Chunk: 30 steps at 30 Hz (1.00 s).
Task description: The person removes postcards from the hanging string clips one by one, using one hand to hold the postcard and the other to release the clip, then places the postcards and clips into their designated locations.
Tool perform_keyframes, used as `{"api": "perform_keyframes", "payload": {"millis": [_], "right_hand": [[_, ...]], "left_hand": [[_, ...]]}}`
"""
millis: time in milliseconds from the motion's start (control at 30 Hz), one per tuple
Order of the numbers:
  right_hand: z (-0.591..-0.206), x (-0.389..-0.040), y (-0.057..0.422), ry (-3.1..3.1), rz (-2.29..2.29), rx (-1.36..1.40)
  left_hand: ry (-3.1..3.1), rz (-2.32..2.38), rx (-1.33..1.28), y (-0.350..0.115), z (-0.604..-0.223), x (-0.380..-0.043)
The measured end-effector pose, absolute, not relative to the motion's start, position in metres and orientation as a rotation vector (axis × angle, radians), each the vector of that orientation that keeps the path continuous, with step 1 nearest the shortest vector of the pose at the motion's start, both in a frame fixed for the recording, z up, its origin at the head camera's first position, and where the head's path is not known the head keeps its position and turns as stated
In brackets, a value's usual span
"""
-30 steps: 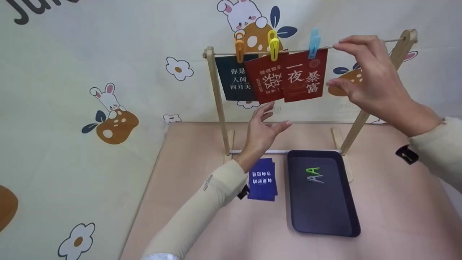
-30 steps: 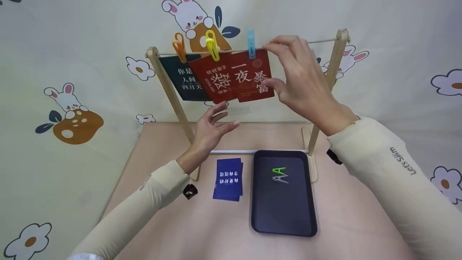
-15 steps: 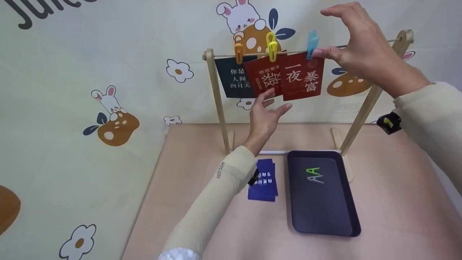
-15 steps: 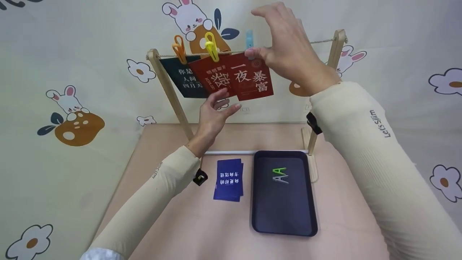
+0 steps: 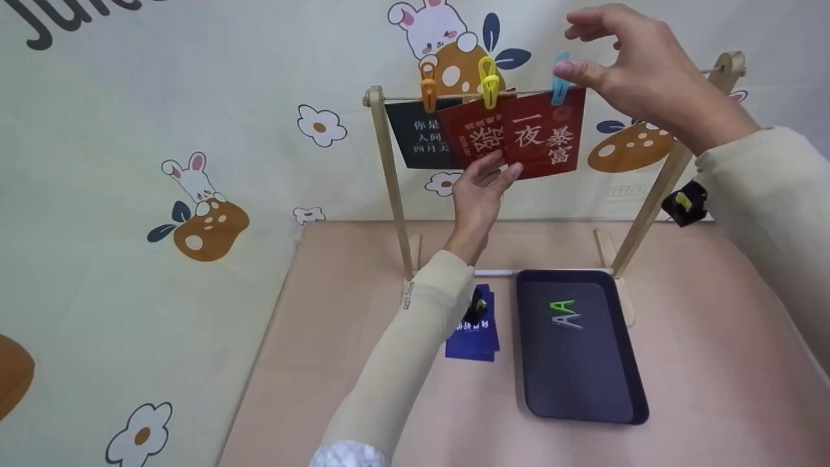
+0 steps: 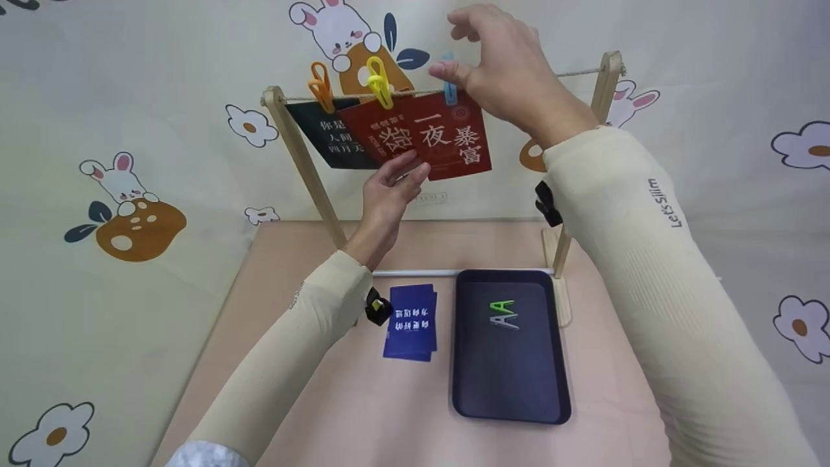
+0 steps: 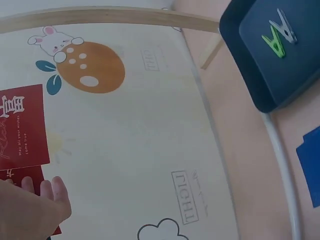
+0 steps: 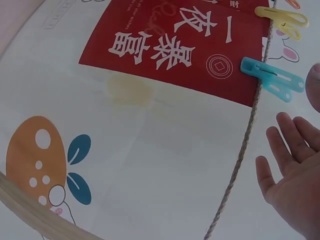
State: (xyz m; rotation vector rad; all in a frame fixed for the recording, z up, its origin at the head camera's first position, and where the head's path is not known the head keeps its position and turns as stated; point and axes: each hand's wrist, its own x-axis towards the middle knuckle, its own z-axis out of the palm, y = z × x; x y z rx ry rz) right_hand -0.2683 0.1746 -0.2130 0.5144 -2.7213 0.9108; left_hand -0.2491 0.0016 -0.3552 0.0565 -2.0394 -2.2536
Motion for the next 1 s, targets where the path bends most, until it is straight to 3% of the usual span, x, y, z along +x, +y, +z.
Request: {"api": "perform_keyframes", "payload": {"millis": [367, 667, 1000], "right_hand": [[-0.212, -0.270, 0.165, -2.793, 1.002, 0.335], [-0.219, -0.274, 0.170, -2.856, 0.988, 0.345], [-0.221, -0.274, 0.169, -2.783, 1.152, 0.352]], "left_hand": [[-1.938, -2.425, 0.191, 0.009, -0.355, -0.239], [-1.737, -2.572, 0.259, 0.017, -0.383, -0.246], [-1.617, -2.617, 0.273, 0.018, -0.382, -0.245]]}}
